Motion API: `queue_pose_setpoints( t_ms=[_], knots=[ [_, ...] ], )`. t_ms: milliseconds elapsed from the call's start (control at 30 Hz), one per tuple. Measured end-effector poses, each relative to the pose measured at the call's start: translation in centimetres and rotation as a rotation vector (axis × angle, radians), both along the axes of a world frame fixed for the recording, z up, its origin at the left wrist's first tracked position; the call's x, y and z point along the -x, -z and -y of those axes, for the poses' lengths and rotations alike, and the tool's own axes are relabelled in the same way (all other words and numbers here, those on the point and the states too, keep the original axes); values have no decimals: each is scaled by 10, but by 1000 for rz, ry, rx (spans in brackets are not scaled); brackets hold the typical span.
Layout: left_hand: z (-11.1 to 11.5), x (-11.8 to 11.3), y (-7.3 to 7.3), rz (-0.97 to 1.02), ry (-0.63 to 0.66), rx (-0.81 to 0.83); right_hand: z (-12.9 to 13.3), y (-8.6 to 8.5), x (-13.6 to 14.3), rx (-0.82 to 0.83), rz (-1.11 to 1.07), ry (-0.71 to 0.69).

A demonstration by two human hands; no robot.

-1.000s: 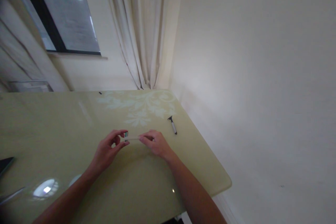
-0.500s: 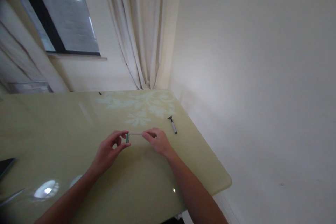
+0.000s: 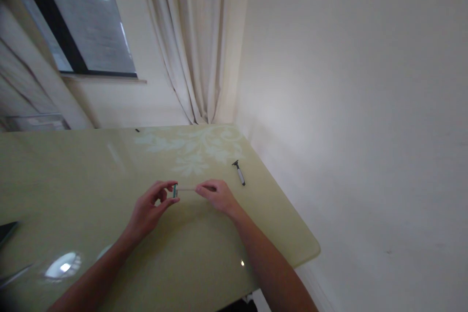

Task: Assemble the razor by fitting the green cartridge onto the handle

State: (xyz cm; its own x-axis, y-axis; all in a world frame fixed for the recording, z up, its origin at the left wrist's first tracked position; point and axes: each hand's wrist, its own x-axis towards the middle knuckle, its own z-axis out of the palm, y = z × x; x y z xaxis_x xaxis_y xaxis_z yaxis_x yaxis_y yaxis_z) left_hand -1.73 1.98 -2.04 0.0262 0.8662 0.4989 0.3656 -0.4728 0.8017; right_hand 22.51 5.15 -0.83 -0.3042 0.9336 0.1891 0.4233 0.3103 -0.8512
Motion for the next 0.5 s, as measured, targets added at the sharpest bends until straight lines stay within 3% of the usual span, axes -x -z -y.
queue_pose_setpoints(
  t_ms=[500],
  knots=[
    [-3,2,3,18,-19,8,-1,1,-2,11,26,10]
  ],
)
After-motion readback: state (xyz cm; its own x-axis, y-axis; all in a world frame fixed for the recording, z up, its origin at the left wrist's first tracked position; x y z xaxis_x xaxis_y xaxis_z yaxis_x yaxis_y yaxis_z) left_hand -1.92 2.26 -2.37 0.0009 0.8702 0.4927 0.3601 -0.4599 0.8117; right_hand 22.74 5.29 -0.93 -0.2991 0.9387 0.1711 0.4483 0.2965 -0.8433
